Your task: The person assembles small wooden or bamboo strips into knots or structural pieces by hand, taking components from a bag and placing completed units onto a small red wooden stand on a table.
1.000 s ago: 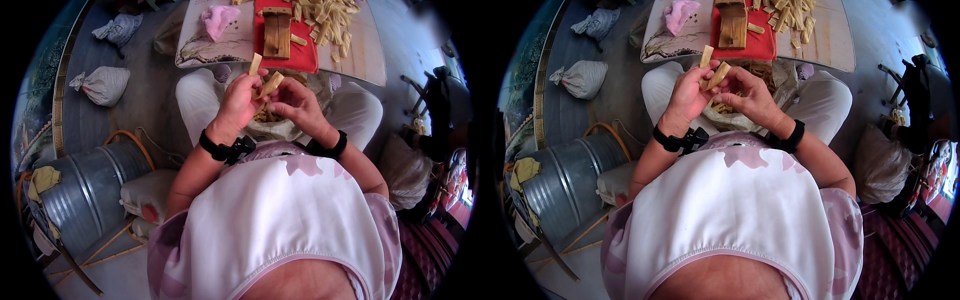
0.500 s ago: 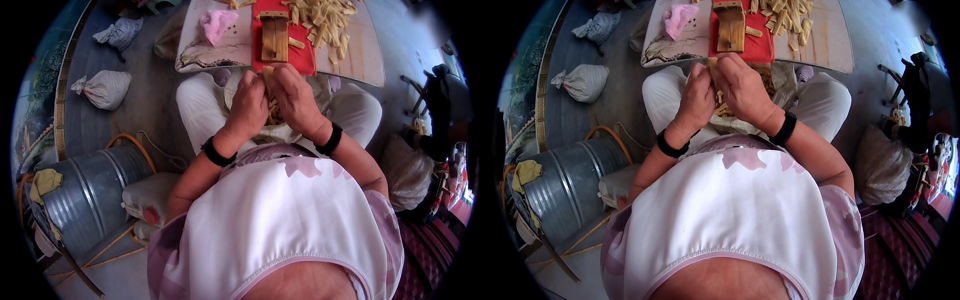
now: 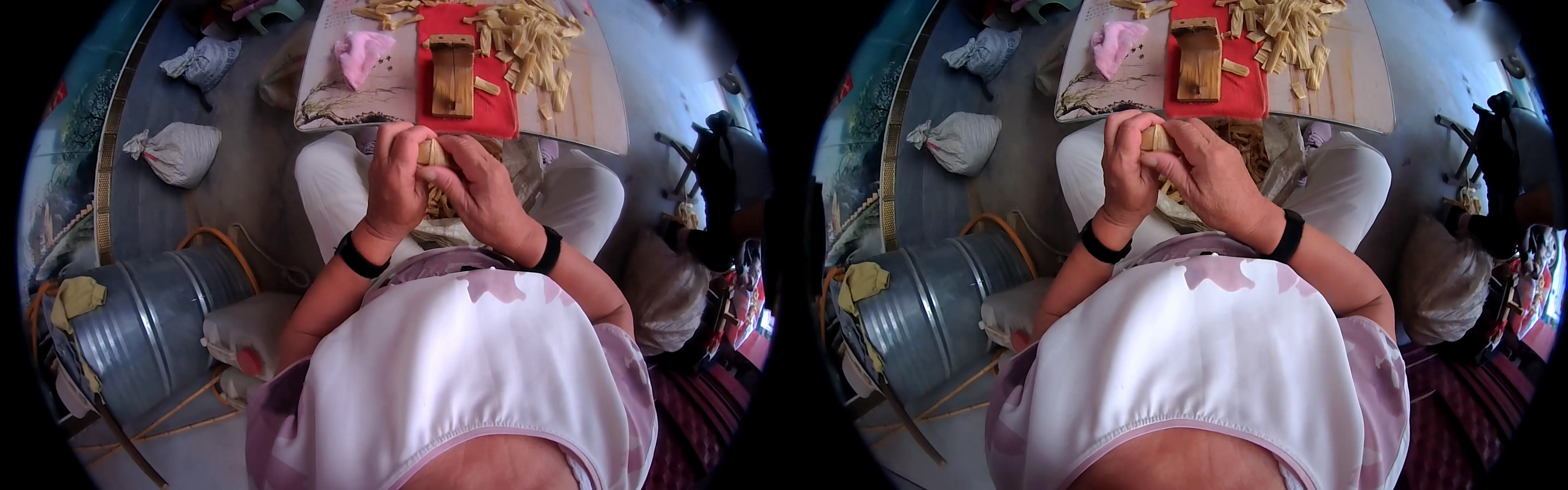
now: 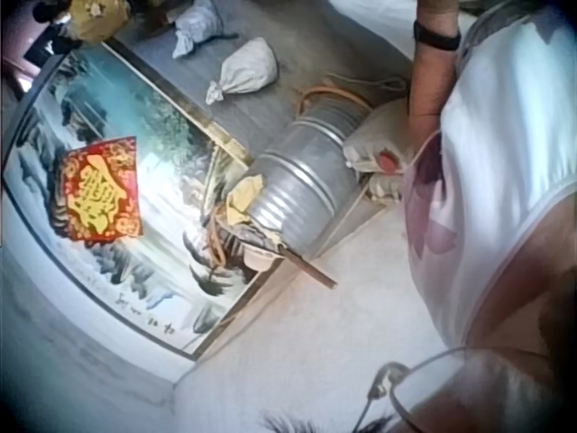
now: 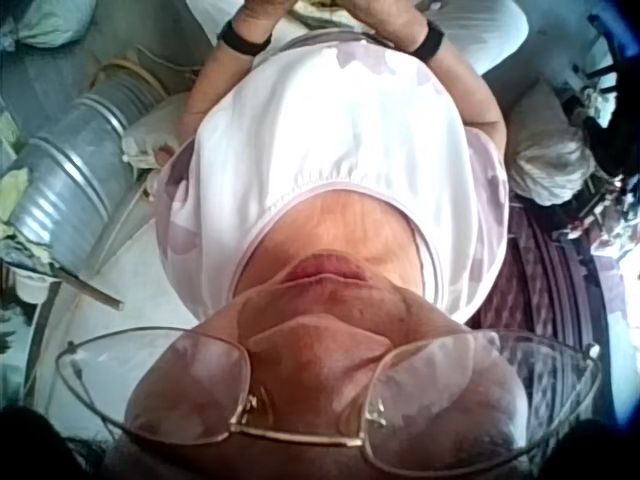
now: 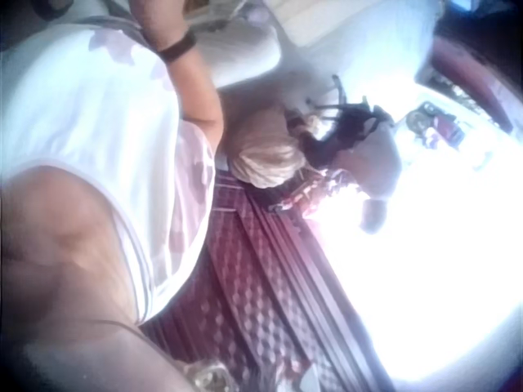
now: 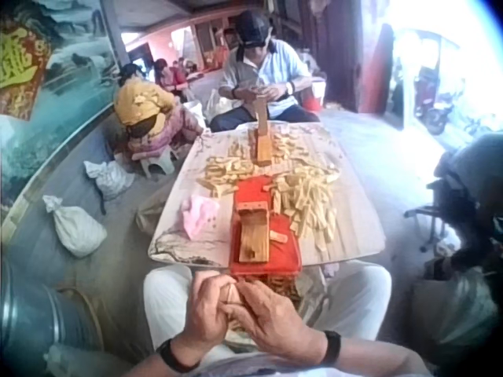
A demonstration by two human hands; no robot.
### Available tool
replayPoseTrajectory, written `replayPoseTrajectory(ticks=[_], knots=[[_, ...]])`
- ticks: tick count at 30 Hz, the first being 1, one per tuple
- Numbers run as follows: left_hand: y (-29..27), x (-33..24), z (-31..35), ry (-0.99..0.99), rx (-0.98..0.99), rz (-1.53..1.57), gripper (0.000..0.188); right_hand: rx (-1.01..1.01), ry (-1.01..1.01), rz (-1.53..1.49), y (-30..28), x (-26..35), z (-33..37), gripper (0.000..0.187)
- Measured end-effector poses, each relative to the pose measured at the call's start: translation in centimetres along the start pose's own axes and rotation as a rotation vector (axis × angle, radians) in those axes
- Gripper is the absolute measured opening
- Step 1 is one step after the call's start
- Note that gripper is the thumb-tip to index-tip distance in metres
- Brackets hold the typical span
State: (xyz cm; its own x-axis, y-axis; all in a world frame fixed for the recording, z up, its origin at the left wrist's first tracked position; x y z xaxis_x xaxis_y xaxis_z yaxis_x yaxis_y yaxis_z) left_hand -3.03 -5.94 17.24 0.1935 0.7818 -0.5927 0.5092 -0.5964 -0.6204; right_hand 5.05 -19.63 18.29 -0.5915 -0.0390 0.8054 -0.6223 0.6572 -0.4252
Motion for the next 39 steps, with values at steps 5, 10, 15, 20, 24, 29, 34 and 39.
replayPoseTrajectory(ticks=[5,10,15,20,24,29,34,39], knots=[[1.0,3.3,0.0,-0.264,0.021,0.294,0.02,0.057,0.086,0.169,-0.8,0.5,-0.7,0.037],[3.9,4.2,1.8,-0.533,0.118,1.101,0.023,0.009,0.118,0.183,-1.9,-0.1,-0.9,0.031],[3.9,4.4,2.4,-0.52,0.19,1.186,0.026,0.03,0.349,-0.289,-1.2,-2.3,0.0,0.03],[3.4,6.4,2.8,-0.486,0.073,0.956,0.022,0.125,0.455,-0.63,0.9,-3.1,1.4,0.033],[3.7,6.4,4.3,-0.514,-0.036,0.949,0.015,0.254,0.459,-0.72,2.1,-3.2,1.9,0.034],[3.7,4.1,4.3,-0.585,-0.13,1.125,0.026,0.122,0.456,-0.68,0.9,-3.3,1.0,0.031],[3.1,2.8,3.5,-0.516,-0.099,1.081,0.038,-0.013,0.362,-0.589,-0.5,-3.0,0.6,0.026],[3.8,1.9,2.9,-0.503,-0.126,1.245,0.036,-0.089,0.067,-0.38,-1.5,-2.7,0.3,0.023]])
Point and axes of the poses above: each hand's wrist, its own z-axis away from the middle knuckle, its own y-axis out of the palm, x = y × z, the point moved 9 cm from there along -z, towards the middle knuckle, and after that the axes turned 8 degrees about x, right-handed, at the moved point
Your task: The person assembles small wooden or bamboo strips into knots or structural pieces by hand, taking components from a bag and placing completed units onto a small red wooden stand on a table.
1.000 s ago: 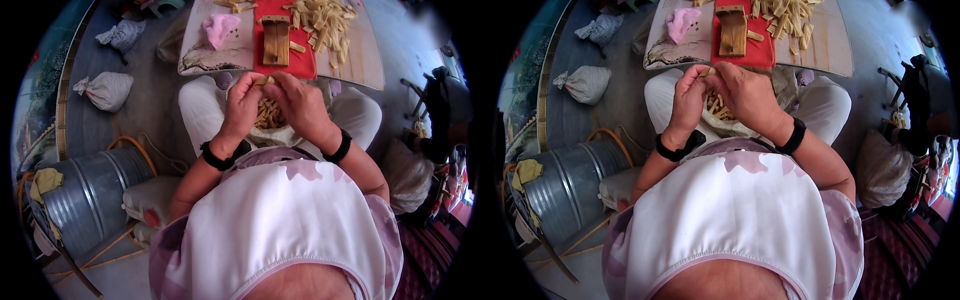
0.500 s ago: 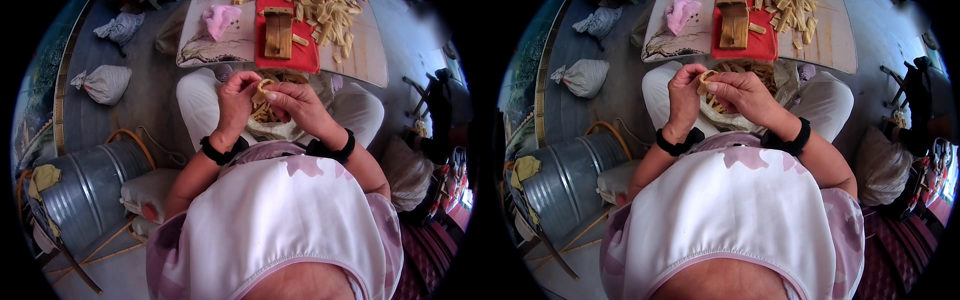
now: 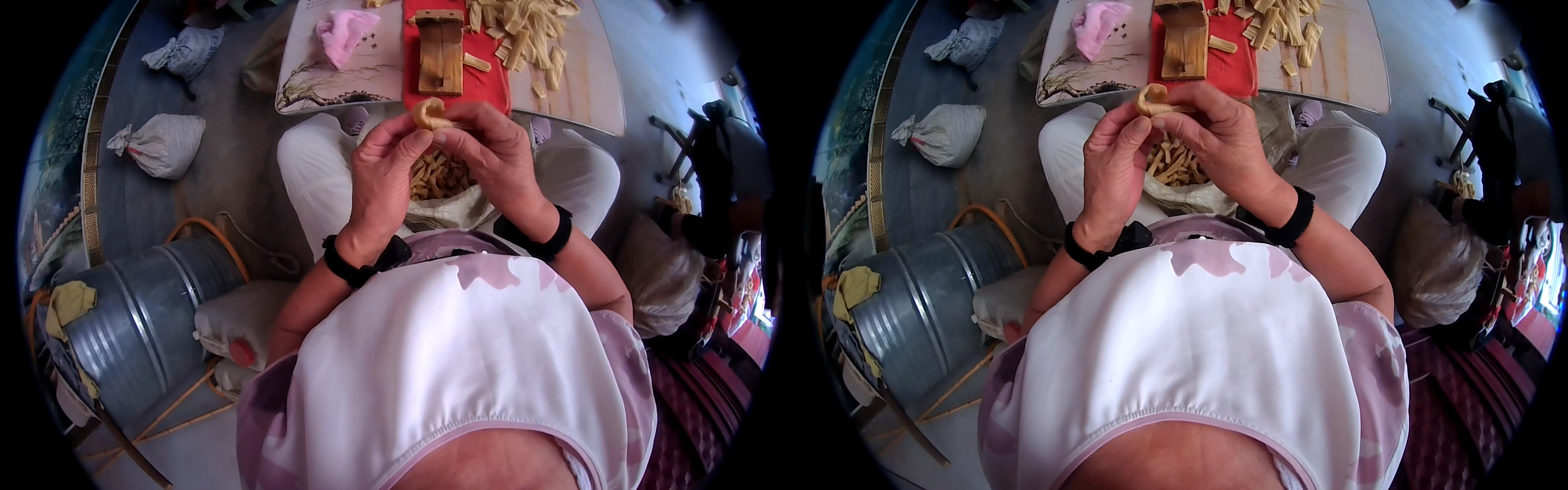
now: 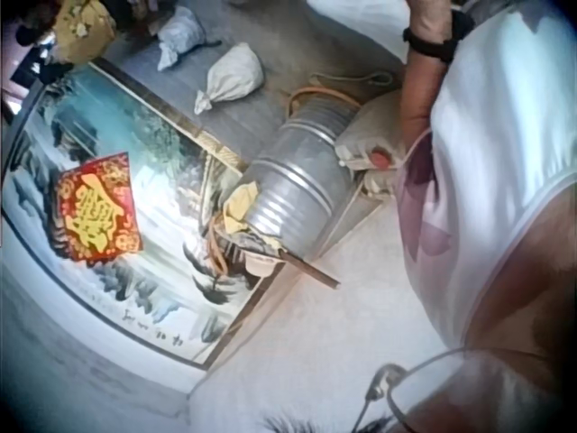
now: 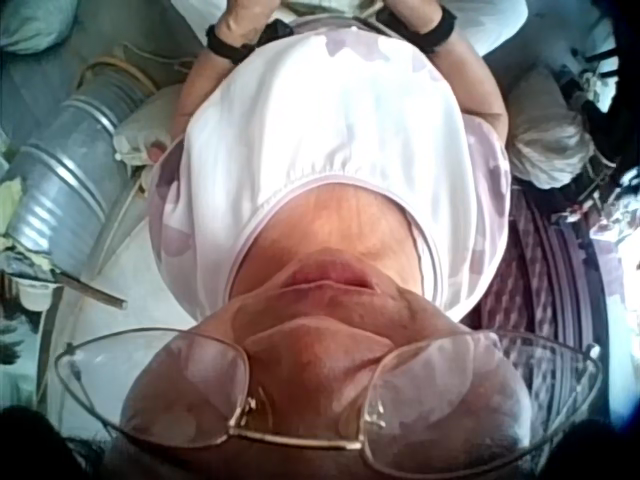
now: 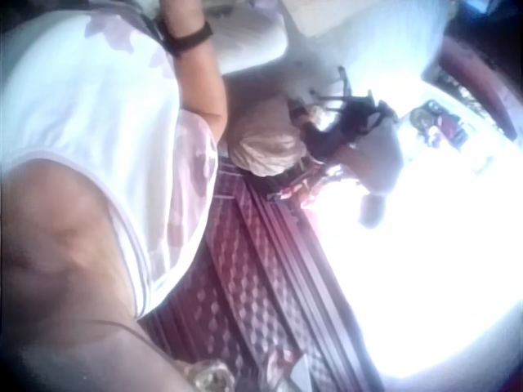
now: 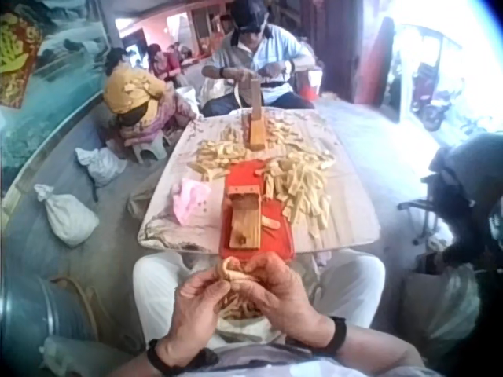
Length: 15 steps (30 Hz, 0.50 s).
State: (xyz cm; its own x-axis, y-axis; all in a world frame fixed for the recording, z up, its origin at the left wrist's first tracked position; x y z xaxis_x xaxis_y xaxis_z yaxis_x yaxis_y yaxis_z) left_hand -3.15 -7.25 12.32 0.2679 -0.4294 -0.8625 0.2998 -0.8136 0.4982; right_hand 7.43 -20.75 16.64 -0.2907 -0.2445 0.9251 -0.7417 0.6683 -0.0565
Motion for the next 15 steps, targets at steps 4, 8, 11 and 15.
replayPoseTrajectory(ticks=[4,8,11,15], knots=[[-0.1,0.3,-0.8,-0.045,0.024,0.133,0.03,0.04,0.245,-0.309,0.0,-2.5,0.6,0.018],[-2.2,0.3,-1.7,-0.108,0.024,0.082,0.021,0.118,0.406,-0.433,0.4,-2.8,0.8,0.017],[-3.3,-1.8,-2.1,-0.09,0.054,-0.122,0.013,0.083,0.47,-0.528,-0.3,-2.0,0.7,0.016],[-3.4,-6.8,-1.4,-0.018,0.118,-0.395,0.011,0.094,0.485,-0.499,-2.1,-0.9,0.7,0.015]])
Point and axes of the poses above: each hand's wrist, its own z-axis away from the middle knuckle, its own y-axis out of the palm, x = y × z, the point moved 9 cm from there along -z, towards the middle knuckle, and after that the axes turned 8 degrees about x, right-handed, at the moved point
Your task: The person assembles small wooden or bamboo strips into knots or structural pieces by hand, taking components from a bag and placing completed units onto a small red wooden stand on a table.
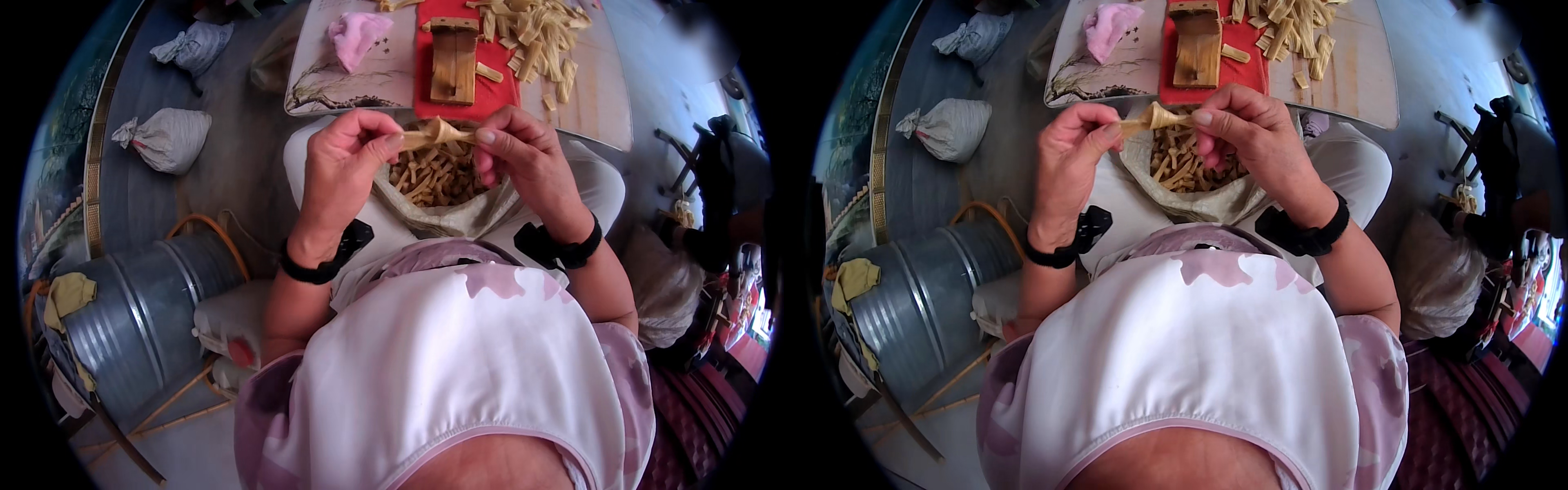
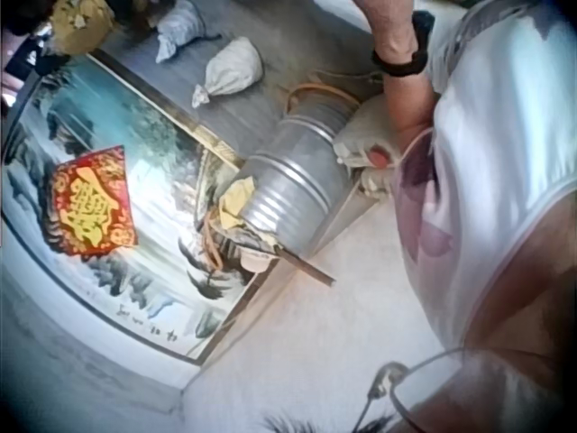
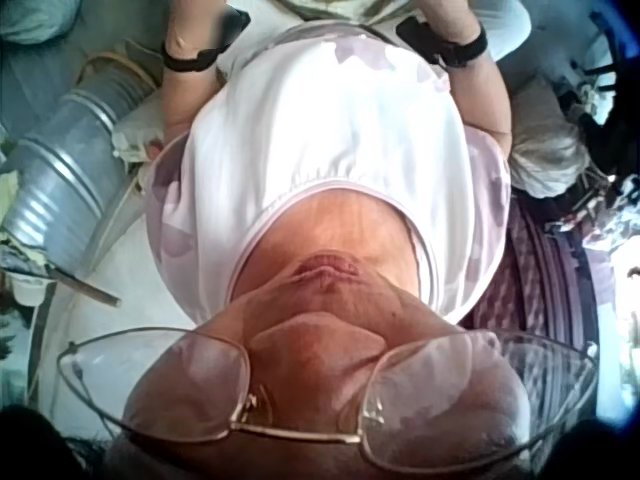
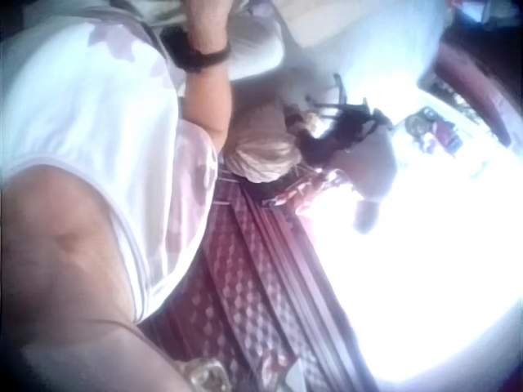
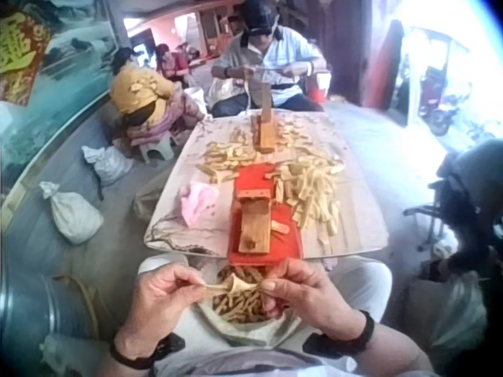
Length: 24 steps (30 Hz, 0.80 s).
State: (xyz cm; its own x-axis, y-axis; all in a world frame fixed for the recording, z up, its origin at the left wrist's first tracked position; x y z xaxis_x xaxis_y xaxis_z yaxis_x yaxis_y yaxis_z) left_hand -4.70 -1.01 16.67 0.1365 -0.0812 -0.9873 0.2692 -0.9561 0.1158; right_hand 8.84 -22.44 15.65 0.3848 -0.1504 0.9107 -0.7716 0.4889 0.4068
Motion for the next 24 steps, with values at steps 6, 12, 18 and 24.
replayPoseTrajectory(ticks=[6,12,18,24], knots=[[-1.9,0.3,0.5,0.033,-0.06,-0.173,0.019,0.003,0.051,0.001,1.2,-0.8,-0.5,0.018],[6.4,-2.9,1.0,0.409,0.095,-1.056,0.046,0.065,0.133,0.198,1.7,-4.1,-1.0,0.021],[5.0,4.4,1.0,0.321,0.284,-1.29,0.024,0.191,0.298,0.34,2.8,-7.8,-1.2,0.024],[0.9,7.3,-0.7,0.6,0.222,-1.372,0.026,0.169,0.206,0.271,4.0,-7.4,-2.9,0.031]])
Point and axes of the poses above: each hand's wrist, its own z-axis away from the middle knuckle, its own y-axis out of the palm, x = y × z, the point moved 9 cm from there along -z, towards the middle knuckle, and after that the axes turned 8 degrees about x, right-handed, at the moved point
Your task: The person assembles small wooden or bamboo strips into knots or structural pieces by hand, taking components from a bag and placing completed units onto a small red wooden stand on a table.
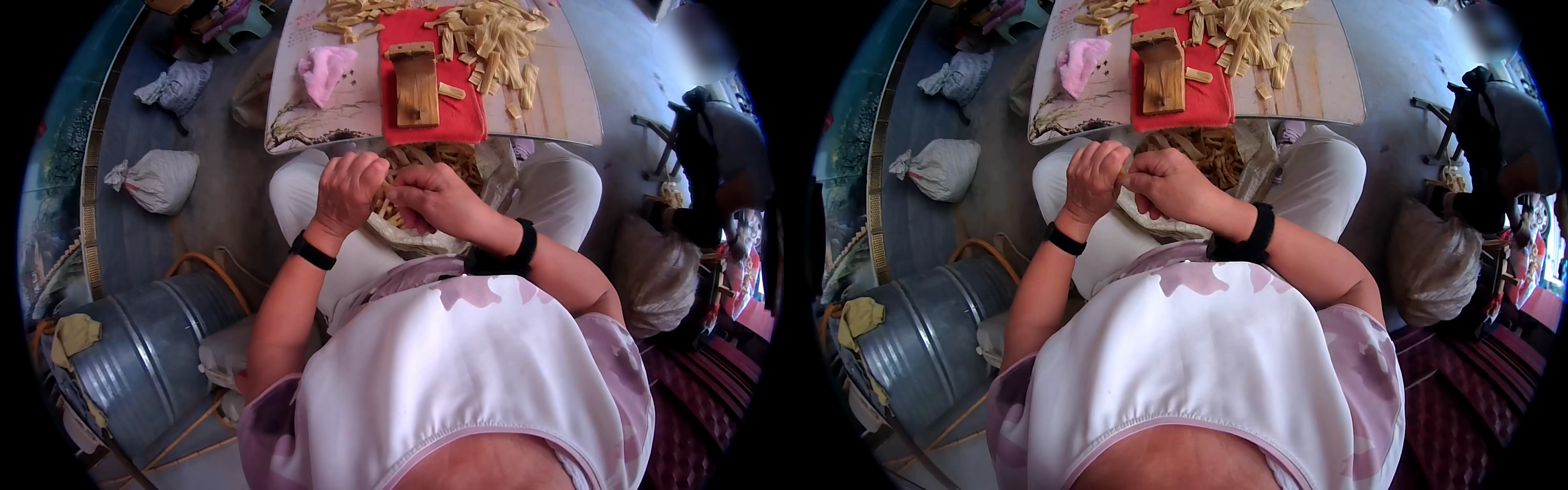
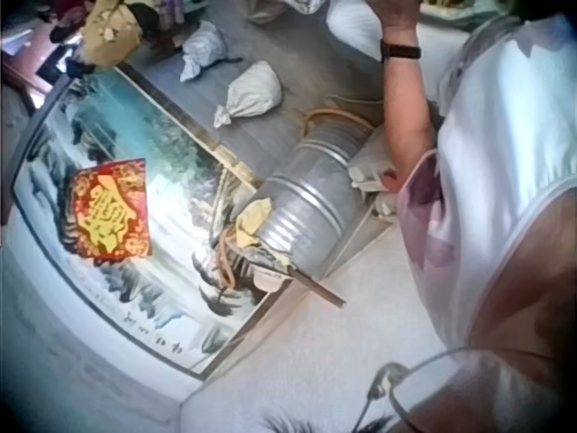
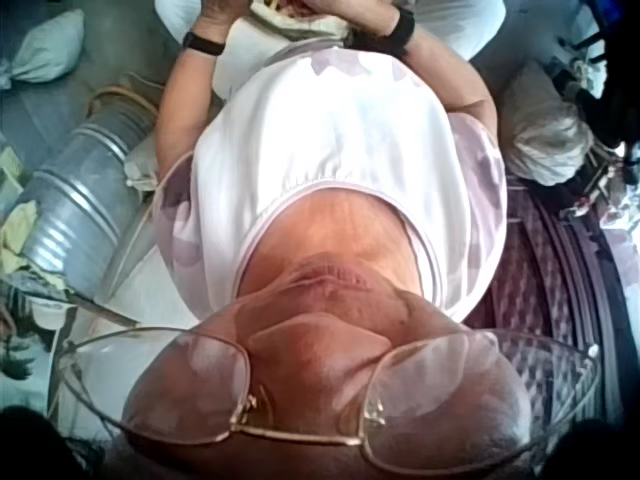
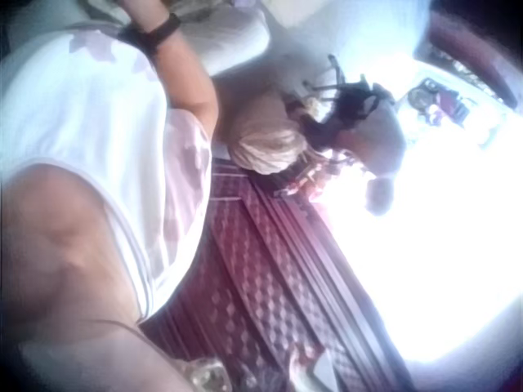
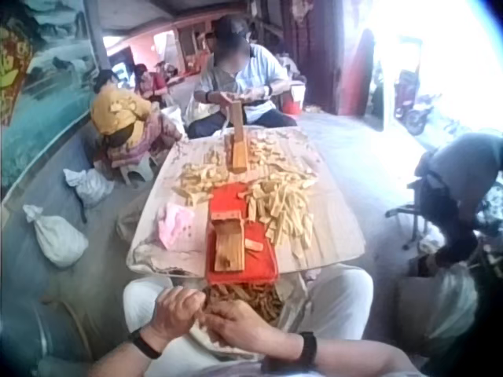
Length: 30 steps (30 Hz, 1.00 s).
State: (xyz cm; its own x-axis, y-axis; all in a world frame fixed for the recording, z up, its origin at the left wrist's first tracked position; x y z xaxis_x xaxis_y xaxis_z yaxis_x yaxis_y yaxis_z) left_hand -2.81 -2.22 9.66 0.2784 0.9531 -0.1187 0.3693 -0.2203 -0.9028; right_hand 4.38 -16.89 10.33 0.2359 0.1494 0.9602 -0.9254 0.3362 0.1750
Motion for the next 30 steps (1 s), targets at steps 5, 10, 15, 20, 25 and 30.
replayPoseTrajectory(ticks=[5,10,15,20,25,30], knots=[[2.1,2.6,-2.3,-0.207,0.015,0.501,0.02,-0.112,-0.114,0.009,-2.4,1.4,-1.0,0.028],[5.5,2.3,-3.9,-0.663,0.108,1.796,0.018,-0.31,-0.138,-0.101,-8.2,1.9,-1.2,0.023],[5.3,4.9,-6.3,-0.607,0.057,1.345,0.021,-0.377,-0.194,0.039,-11.8,0.4,-2.4,0.017],[6.7,6.6,-6.9,-0.601,0.008,1.417,0.021,-0.46,-0.217,-0.026,-12.2,1.7,-3.3,0.014],[7.6,8.1,-7.7,-0.701,0.026,1.389,0.024,-0.512,-0.175,-0.079,-13.2,2.2,-4.0,0.014],[8.5,9.5,-8.4,-0.754,0.048,1.324,0.025,-0.53,-0.209,0.071,-14.5,2.2,-5.3,0.014]])
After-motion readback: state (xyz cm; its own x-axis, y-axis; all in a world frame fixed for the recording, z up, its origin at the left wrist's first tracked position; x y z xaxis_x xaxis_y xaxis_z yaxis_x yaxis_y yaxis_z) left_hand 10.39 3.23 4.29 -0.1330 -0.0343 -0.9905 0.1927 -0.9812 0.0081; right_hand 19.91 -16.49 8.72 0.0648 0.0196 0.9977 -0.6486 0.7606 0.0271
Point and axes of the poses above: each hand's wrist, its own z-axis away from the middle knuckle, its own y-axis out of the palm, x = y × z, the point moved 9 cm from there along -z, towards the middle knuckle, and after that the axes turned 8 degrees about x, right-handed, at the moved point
